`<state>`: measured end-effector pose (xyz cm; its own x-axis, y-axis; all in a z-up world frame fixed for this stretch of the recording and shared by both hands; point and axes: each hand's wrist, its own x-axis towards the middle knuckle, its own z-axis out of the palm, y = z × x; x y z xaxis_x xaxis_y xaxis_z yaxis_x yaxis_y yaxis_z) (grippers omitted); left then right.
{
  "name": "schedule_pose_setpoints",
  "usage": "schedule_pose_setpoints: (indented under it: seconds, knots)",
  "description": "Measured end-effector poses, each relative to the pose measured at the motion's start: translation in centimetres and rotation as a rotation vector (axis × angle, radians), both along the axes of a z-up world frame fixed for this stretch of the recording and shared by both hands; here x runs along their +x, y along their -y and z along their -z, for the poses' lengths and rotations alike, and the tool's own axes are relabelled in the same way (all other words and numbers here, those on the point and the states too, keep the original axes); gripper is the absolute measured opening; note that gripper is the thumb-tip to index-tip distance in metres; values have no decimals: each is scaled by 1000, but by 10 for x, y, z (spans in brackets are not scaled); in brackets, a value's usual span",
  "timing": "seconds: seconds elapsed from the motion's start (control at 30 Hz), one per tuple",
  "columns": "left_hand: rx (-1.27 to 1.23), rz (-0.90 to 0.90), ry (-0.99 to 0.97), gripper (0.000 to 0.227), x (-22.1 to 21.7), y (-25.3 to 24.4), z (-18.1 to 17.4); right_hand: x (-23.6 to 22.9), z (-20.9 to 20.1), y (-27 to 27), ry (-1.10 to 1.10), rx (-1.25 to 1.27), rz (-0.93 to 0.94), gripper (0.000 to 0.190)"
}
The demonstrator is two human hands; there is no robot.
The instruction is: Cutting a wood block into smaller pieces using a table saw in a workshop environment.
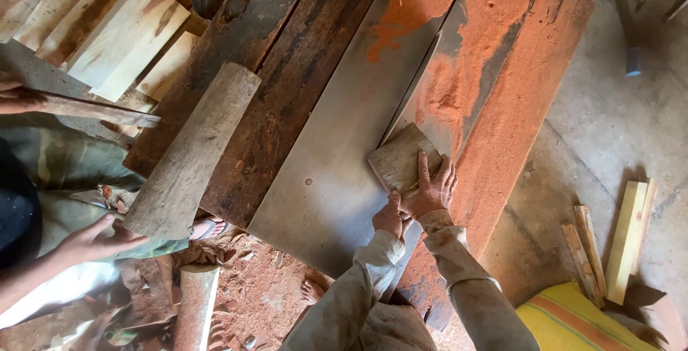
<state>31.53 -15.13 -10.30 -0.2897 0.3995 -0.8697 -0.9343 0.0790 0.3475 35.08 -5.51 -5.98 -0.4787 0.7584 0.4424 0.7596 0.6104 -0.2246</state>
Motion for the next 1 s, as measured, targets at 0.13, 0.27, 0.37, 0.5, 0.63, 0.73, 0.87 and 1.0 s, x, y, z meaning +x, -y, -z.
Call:
schedule_pose_setpoints:
  seconds: [0.13, 0.27, 0.37, 0.5, 0.63, 0.73, 0.87, 1.0]
  knots:
    - [-22, -15, -6, 62, -2, -5, 2, -2, -5, 0, 1, -16, -1, 127]
    - [-30, -18, -28, 60, -2, -8, 1, -1, 1, -4, 6, 1, 4, 128]
    - [-44, -50, -9, 58, 3, -12, 12, -3, -2, -3, 0, 9, 12, 126]
    - [-43, -55, -22, 65, -1, -16, 4, -5, -11, -2, 8, 7, 22, 125]
    - [-63, -24, -40, 62, 3, -19, 24, -5, -5, -7, 15, 6, 23, 133]
    - [-71, -19, -49, 65, 3, -22, 27, -5, -4, -9, 15, 29, 22, 140]
    - [-113, -48, -21, 62, 3, -29, 34, -6, -4, -9, 8, 36, 41, 129]
    - [-102, -91, 37, 67, 1, -34, 46, -8, -2, -12, 7, 36, 64, 128]
